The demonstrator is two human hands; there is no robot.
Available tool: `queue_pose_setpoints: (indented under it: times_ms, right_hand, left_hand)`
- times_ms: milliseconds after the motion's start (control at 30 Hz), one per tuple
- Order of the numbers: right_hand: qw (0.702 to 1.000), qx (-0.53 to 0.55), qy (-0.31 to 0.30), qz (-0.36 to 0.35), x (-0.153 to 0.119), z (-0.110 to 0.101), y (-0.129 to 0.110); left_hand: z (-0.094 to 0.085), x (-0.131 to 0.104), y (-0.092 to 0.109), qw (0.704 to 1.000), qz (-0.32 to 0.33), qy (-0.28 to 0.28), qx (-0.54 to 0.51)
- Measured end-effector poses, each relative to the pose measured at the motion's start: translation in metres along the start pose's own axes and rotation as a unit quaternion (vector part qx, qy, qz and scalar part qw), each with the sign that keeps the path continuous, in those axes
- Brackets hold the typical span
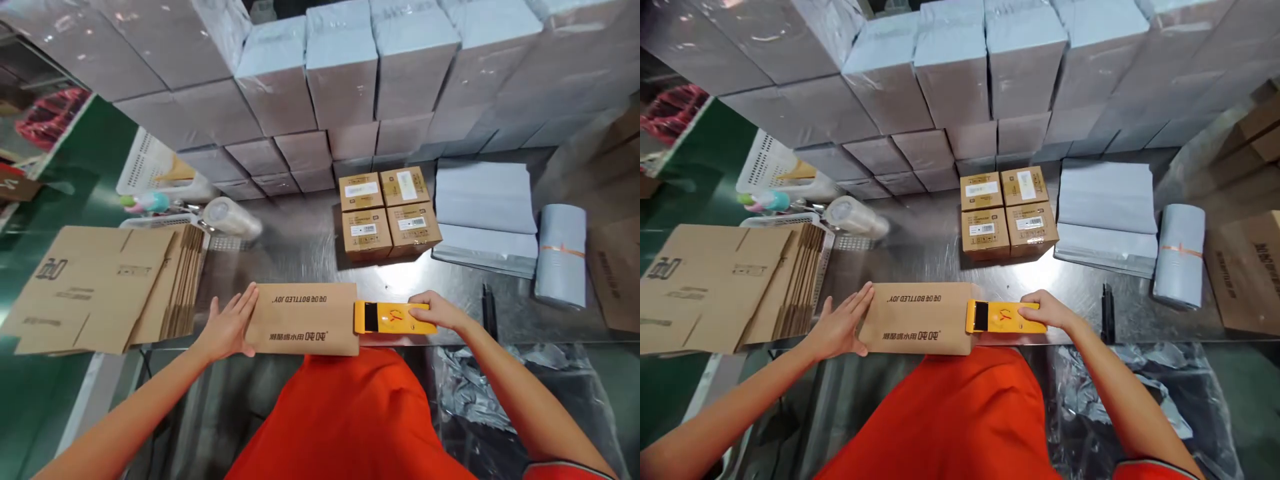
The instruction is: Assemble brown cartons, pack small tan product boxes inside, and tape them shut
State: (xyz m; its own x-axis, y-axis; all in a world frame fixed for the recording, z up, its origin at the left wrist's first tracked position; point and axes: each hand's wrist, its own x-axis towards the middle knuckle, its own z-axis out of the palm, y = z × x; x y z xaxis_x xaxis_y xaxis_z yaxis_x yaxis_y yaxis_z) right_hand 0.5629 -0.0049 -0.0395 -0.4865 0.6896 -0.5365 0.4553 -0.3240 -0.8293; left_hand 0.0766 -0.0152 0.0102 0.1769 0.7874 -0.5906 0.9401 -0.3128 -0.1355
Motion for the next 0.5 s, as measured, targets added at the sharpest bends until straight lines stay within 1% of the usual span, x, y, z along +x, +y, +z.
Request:
queue_pose_setpoints:
  times_ms: [100,200,300,333,400,500]
  right_hand:
    - [1.0,0.01,-0.006,-0.008,-0.009,-0.009,0.021]
    - [1.0,0.0,0.015,0.003,-0.023,-0.022,0.044]
    - [0.998,-0.042,0.037,0.026,-0.024,-0.023,0.057]
    - [0.997,-0.062,0.041,0.032,-0.02,-0.019,0.057]
    - [0.992,-0.106,0.047,0.039,-0.005,-0.007,0.048]
    - [0.981,-0.175,0.067,0.054,0.019,0.013,0.019]
  left_hand:
    - [0.0,-0.001,0.003,1.0,-0.013,-0.006,0.004]
    - [-0.002,-0.001,0.007,0.999,-0.022,-0.019,0.015]
    - [-0.001,-0.001,0.009,0.999,-0.014,-0.018,0.022]
    - [0.0,-0.001,0.009,1.0,-0.01,-0.013,0.022]
    - [0.004,0.0,0.007,1.0,0.004,-0.001,0.015]
    - [0.013,0.003,-0.002,0.999,0.043,0.023,-0.019]
